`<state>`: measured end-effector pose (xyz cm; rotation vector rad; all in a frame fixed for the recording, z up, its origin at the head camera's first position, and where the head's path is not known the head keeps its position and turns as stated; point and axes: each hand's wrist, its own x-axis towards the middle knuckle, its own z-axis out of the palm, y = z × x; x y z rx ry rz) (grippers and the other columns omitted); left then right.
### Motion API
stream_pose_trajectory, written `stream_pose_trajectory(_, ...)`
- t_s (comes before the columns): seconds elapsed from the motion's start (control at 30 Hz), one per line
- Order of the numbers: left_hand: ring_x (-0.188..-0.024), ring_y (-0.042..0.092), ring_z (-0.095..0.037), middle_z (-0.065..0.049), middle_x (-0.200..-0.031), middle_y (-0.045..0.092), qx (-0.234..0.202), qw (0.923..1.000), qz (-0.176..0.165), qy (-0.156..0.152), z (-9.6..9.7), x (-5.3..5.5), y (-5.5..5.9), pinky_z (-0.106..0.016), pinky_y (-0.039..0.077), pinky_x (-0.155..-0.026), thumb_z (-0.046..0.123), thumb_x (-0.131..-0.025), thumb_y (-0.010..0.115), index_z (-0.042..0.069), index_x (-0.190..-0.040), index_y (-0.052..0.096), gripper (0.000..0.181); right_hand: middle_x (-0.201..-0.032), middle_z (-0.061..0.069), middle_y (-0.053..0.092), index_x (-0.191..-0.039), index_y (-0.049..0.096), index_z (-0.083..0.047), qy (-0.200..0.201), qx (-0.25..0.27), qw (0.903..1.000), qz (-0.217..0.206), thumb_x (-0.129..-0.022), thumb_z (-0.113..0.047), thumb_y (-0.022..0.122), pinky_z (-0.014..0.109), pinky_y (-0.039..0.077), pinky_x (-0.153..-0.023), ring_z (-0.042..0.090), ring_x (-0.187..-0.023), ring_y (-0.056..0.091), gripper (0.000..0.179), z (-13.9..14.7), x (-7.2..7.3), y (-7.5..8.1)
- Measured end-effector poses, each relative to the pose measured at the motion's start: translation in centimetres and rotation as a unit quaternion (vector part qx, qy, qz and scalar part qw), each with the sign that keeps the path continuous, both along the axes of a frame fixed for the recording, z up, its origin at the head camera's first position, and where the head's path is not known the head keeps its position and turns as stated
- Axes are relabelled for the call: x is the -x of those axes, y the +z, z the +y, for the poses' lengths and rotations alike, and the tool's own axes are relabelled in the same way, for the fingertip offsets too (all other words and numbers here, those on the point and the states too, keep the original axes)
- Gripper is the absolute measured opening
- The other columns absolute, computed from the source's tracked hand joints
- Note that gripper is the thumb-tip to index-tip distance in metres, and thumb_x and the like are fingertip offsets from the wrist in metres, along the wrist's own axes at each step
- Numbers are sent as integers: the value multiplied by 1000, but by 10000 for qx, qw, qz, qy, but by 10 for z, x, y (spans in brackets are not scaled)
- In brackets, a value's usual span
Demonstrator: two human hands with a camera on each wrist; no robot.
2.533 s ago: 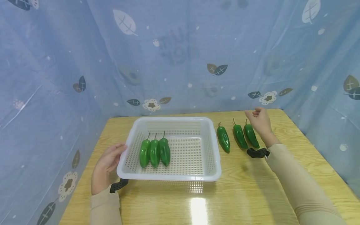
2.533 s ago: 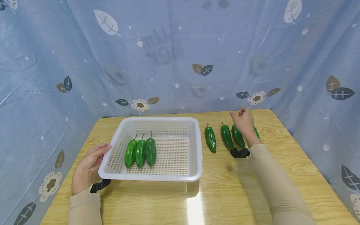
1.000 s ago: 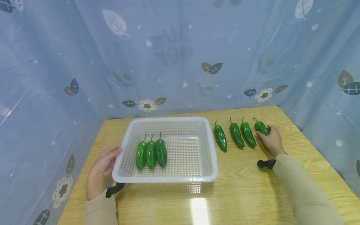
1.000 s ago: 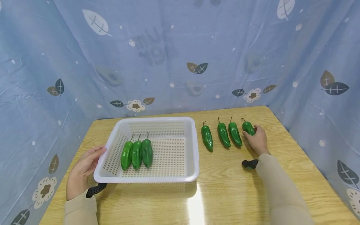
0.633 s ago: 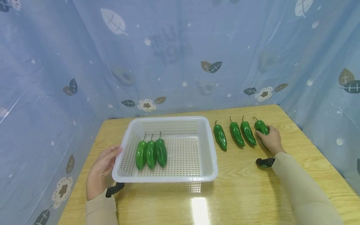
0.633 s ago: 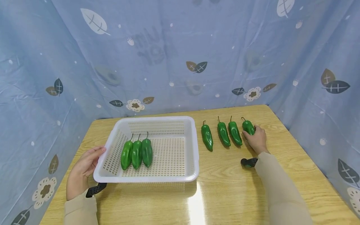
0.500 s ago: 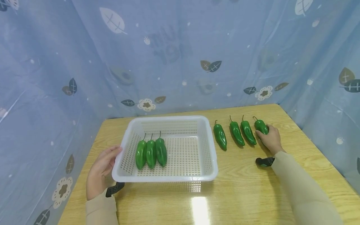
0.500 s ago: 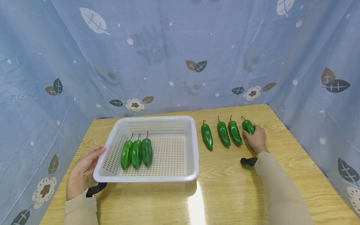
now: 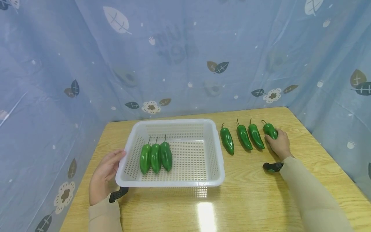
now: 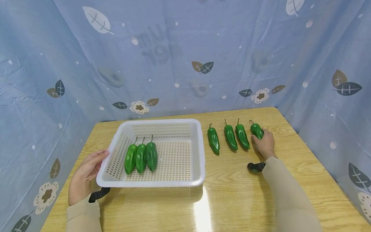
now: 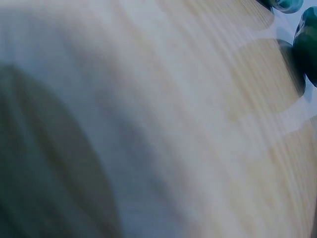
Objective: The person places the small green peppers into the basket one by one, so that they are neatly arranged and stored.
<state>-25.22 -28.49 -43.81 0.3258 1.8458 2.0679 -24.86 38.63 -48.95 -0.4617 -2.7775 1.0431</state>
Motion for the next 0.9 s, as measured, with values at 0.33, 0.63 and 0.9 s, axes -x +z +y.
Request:
stream_pose_trajectory(0.33, -93, 69, -14, 0, -102, 70, -47, 9999, -112, 2, 2, -2, 2, -31, 58, -76, 8, -102, 37, 12, -112, 60, 25, -131, 39, 33, -141, 20, 15, -123, 192, 9997, 17, -99, -37, 42, 63, 39, -87, 52, -115, 38, 71, -2, -5, 1)
stream_pose_trajectory(0.63, -93, 69, -15, -1, -102, 71, -75, 10000, -11, -41, 2, -2, 3, -32, 58, -76, 8, -103, 37, 11, -113, 59, 25, -132, 40, 33, -141, 19, 15, -225, 324, 9992, -77, -98, -36, 44, 64, 39, -89, 53, -118, 37, 72, -5, -5, 8)
stream_pose_trajectory(0.9, -92, 69, -14, 0, -100, 70, -103, 9999, -9, 5, 2, -3, 4, -31, 58, -75, 7, -102, 37, 11, -111, 60, 25, -133, 39, 36, -142, 23, 13, -274, 305, 9991, -102, -97, -40, 47, 63, 40, -89, 52, -117, 40, 73, -3, -4, 7)
